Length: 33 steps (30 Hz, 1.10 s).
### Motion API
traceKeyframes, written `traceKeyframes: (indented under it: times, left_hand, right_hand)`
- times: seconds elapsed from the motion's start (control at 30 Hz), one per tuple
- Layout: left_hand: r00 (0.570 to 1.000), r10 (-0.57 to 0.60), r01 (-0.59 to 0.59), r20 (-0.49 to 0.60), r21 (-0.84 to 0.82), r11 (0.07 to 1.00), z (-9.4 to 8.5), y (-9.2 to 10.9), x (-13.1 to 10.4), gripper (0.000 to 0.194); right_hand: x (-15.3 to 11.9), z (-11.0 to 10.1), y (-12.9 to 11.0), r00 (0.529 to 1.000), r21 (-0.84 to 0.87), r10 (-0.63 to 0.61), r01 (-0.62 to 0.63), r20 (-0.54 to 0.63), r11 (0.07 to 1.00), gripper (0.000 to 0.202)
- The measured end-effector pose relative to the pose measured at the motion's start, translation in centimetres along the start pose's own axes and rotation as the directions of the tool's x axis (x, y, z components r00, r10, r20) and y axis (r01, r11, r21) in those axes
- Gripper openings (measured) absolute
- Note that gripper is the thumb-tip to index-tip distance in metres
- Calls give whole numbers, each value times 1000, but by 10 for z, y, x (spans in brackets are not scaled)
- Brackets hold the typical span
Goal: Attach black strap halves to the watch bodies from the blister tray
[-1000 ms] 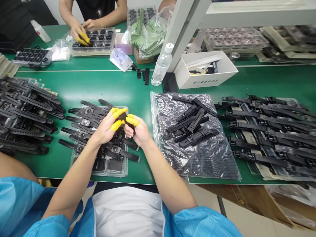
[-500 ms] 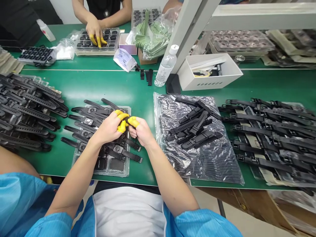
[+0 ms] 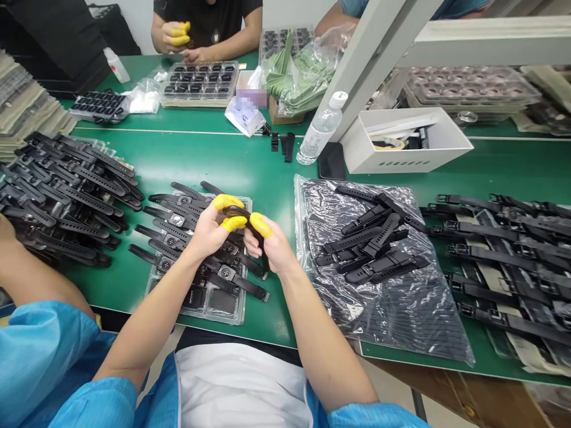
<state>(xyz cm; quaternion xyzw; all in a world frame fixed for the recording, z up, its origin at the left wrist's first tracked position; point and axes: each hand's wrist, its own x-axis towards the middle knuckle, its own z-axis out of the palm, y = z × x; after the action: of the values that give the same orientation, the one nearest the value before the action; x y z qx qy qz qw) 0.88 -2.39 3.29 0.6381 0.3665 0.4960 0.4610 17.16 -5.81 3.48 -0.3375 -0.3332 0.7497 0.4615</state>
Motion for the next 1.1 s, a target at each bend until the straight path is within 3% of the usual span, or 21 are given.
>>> traceKeyframes:
  times: [0.07, 0.13, 0.23, 0.33, 0.4, 0.47, 0.53, 0.6, 0.7, 0.8, 0.97, 1.1]
  left_hand:
    - [996, -65, 56, -55, -154, 986, 1, 2, 1, 41]
    - [975, -129, 80, -180, -256, 963, -4, 4, 5, 48]
    - [884, -136, -2, -447, -295, 955, -19, 5, 12, 53]
    - [823, -149, -16, -548, -285, 959, -30, 4, 17, 53]
    - [856, -211, 78, -471, -286, 955, -29, 1, 17, 51]
    - [919, -261, 197, -295, -229, 953, -22, -3, 13, 47]
    - [970, -225, 220, -90, -65, 973, -14, -6, 7, 39]
    - [992, -95, 83, 81, 143, 986, -8, -9, 1, 40]
    - [966, 80, -164, 248, 341, 926, -8, -11, -2, 51]
    - [945, 117, -239, 305, 403, 883, -12, -10, -1, 52]
    - [956, 157, -246, 249, 385, 889, -11, -7, 1, 41]
    - [943, 137, -263, 304, 429, 864, -12, -8, -1, 47]
  right_hand:
    - [-1, -1, -1, 992, 18, 103, -105, 74, 994, 49]
    - [-2, -3, -2, 974, -18, 194, -193, 118, 981, 48]
    - [-3, -7, -5, 954, -134, 273, -257, 120, 957, 46]
    - [-4, -10, -9, 966, -184, 251, -237, 61, 954, 45]
    - [-4, -10, -11, 990, -155, 140, -144, -31, 977, 44]
    - [-3, -7, -10, 995, -121, 20, -33, -100, 992, 45]
    - [-2, -3, -7, 995, -96, -41, 31, -96, 995, 43]
    - [-2, 1, -3, 997, -82, -51, 46, -52, 996, 40]
    - [0, 5, 1, 1000, -75, -24, 23, -8, 997, 36]
    - [1, 4, -1, 1000, -47, 15, -15, -10, 999, 33]
    - [1, 1, -6, 1000, 15, 9, -8, -23, 1000, 32]
    - [1, 2, -5, 999, -1, 32, -32, 28, 999, 32]
